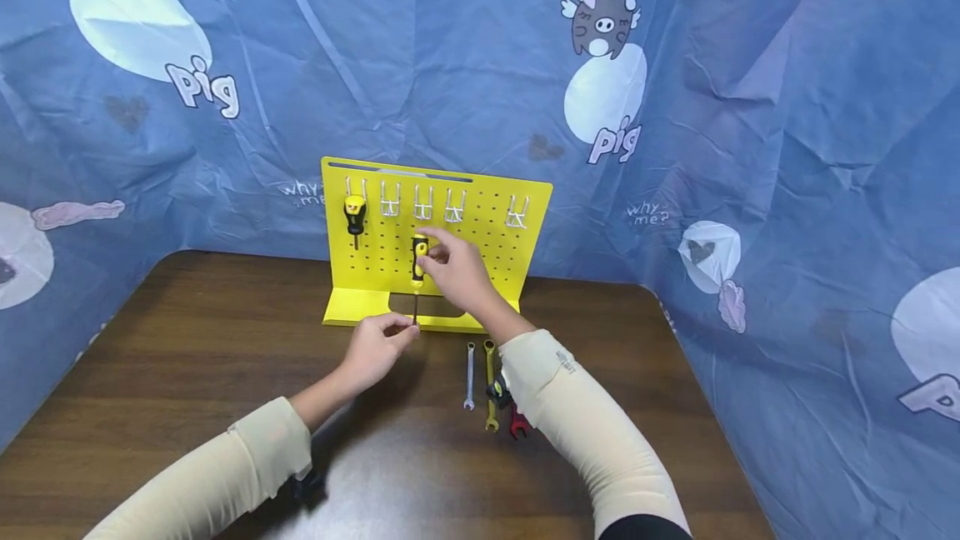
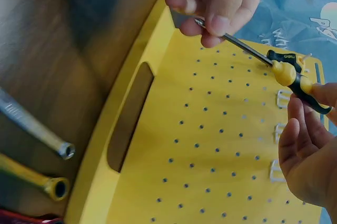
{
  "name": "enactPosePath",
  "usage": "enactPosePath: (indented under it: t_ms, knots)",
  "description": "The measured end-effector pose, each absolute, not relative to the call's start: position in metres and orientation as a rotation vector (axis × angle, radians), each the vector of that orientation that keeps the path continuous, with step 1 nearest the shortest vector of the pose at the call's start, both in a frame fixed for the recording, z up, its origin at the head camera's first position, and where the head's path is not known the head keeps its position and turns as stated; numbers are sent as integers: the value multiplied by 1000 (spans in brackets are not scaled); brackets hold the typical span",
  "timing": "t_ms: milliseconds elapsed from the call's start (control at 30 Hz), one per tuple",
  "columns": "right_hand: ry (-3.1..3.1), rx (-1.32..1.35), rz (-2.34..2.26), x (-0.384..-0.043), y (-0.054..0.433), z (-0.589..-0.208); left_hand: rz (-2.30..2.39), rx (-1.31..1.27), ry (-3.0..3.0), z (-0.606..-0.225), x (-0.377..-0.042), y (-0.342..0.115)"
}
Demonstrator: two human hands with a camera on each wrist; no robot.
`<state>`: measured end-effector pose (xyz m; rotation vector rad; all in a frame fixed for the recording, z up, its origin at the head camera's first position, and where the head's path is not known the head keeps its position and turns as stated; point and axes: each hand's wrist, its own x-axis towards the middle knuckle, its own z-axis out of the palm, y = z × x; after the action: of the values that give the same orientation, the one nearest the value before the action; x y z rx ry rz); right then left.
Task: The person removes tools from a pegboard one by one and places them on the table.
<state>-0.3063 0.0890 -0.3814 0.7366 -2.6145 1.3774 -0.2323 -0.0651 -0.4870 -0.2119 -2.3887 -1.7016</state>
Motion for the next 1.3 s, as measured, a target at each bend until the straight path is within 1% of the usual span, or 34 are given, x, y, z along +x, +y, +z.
enactPosePath:
  t_ms: [267, 600, 800, 933, 1033, 1300]
  knots:
    - [-2775, 598, 1409, -298, 109, -398, -1713, -322, -2492, -498, -214, -48]
    - [-3011, 324, 1567, -301, 129, -441, -1536, -463, -2714, -509, -202, -35]
    - [-3057, 251, 1568, -299, 132, -468, -1359, -457, -2856, -514, -200, -32]
    - [-3081, 271, 1549, -298, 132, -481, -1242, -426, -2945, -513, -198, -30]
    - [-3092, 298, 1513, -298, 134, -486, -1177, -392, -2994, -511, -199, -26]
    - [-3129, 244, 1483, -290, 141, -495, -1133, -316, -3071, -509, -195, -12]
